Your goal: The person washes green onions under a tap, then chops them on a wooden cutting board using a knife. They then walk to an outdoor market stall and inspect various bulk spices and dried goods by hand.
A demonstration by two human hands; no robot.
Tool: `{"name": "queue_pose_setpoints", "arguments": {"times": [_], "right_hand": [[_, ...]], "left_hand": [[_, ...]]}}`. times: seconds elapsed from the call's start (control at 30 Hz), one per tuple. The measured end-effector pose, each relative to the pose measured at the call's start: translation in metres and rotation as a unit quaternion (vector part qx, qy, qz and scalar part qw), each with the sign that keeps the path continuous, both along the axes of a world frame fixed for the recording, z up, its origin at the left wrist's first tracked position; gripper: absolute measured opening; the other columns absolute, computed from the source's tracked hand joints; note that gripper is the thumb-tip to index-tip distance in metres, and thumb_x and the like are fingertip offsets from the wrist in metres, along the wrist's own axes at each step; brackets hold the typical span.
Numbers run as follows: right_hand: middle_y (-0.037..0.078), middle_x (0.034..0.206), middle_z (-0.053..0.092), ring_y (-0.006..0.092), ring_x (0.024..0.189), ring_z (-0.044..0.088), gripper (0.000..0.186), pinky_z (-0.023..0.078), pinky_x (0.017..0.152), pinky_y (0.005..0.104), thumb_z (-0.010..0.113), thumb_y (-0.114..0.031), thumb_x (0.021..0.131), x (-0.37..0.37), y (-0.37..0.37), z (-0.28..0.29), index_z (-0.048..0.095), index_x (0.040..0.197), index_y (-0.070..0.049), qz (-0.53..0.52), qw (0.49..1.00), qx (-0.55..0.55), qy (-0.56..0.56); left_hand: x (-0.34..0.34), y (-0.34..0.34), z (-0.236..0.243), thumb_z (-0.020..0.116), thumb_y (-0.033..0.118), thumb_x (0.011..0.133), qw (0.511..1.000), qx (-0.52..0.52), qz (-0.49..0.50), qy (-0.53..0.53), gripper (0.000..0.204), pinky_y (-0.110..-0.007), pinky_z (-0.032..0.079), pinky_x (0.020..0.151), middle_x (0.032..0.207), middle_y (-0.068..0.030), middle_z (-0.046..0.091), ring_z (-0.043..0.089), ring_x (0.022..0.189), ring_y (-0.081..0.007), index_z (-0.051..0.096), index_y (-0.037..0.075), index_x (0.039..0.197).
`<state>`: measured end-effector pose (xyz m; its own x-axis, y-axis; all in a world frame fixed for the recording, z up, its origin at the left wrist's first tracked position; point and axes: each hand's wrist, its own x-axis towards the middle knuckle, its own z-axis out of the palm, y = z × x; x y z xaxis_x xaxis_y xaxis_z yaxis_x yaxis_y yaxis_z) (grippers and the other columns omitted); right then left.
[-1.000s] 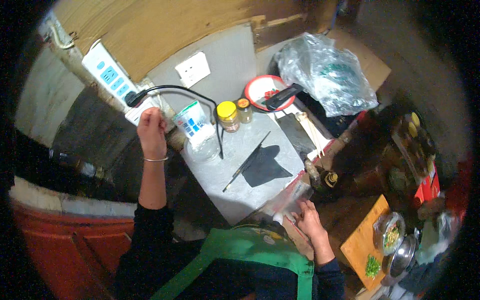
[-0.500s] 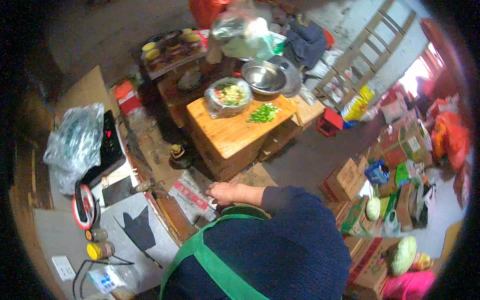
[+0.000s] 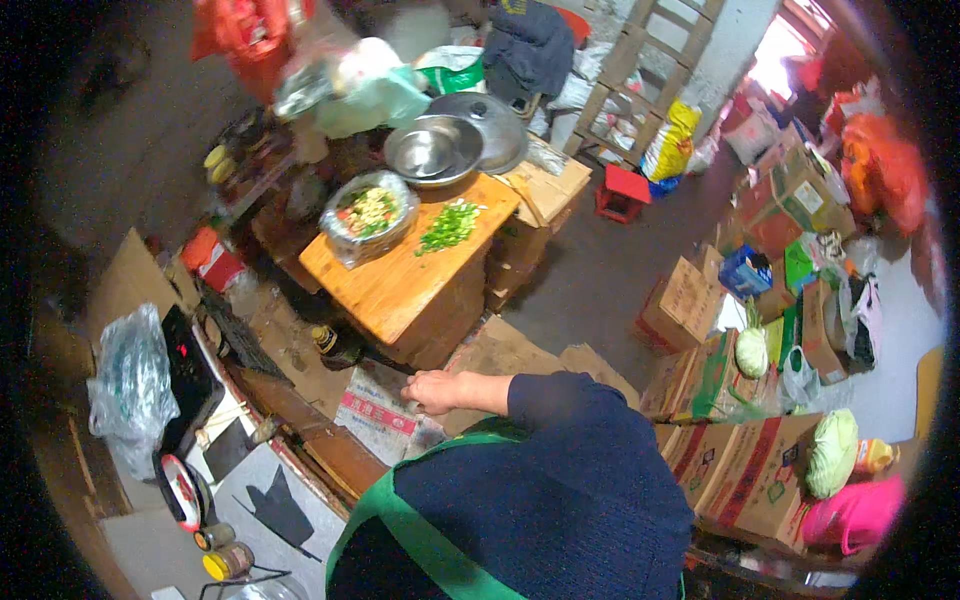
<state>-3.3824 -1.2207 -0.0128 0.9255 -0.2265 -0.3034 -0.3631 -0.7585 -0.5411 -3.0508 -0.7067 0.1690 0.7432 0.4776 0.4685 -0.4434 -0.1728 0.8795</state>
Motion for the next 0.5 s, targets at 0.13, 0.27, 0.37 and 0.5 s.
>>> {"name": "queue_pose_setpoints", "arguments": {"times": [0.13,0.27,0.37,0.5], "right_hand": [[0.017,0.109,0.054,0.0340,0.107,0.050,0.039,0.042,0.091,0.0423,0.062,-0.019,0.078,-0.067,-0.032,-0.007,0.055,0.114,-0.005,-0.075,0.997,0.011,0.014],[0.018,0.109,0.055,0.0338,0.107,0.051,0.036,0.043,0.089,0.0434,0.060,-0.025,0.081,-0.159,-0.065,-0.022,0.055,0.110,-0.004,-0.178,0.984,0.020,0.014],[0.019,0.100,0.060,0.0353,0.100,0.056,0.033,0.045,0.084,0.0454,0.055,-0.032,0.086,-0.234,-0.079,-0.021,0.060,0.101,-0.003,-0.277,0.958,0.056,0.040],[0.019,0.085,0.065,0.0380,0.086,0.061,0.042,0.048,0.077,0.0480,0.044,-0.039,0.092,-0.336,-0.083,0.005,0.066,0.086,-0.003,-0.391,0.916,0.054,0.077]], "left_hand": [[-0.029,-0.107,-0.022,0.049,0.024,0.083,0.985,0.005,-0.138,0.100,0.020,-0.028,0.032,0.050,0.062,-0.0018,0.040,0.038,0.056,-0.0137,0.046,0.008,0.071],[-0.080,-0.225,-0.062,0.048,0.029,0.087,0.915,0.036,-0.300,0.266,0.025,-0.028,0.031,0.050,0.061,0.0004,0.038,0.036,0.055,-0.0117,0.047,0.009,0.073],[-0.129,-0.318,-0.093,0.047,0.034,0.091,0.824,0.070,-0.408,0.387,0.029,-0.027,0.030,0.049,0.061,0.0020,0.036,0.034,0.055,-0.0102,0.047,0.010,0.074],[-0.190,-0.434,-0.121,0.045,0.040,0.095,0.635,0.109,-0.541,0.541,0.035,-0.027,0.029,0.049,0.060,0.0042,0.034,0.032,0.054,-0.0082,0.048,0.011,0.076]]}}
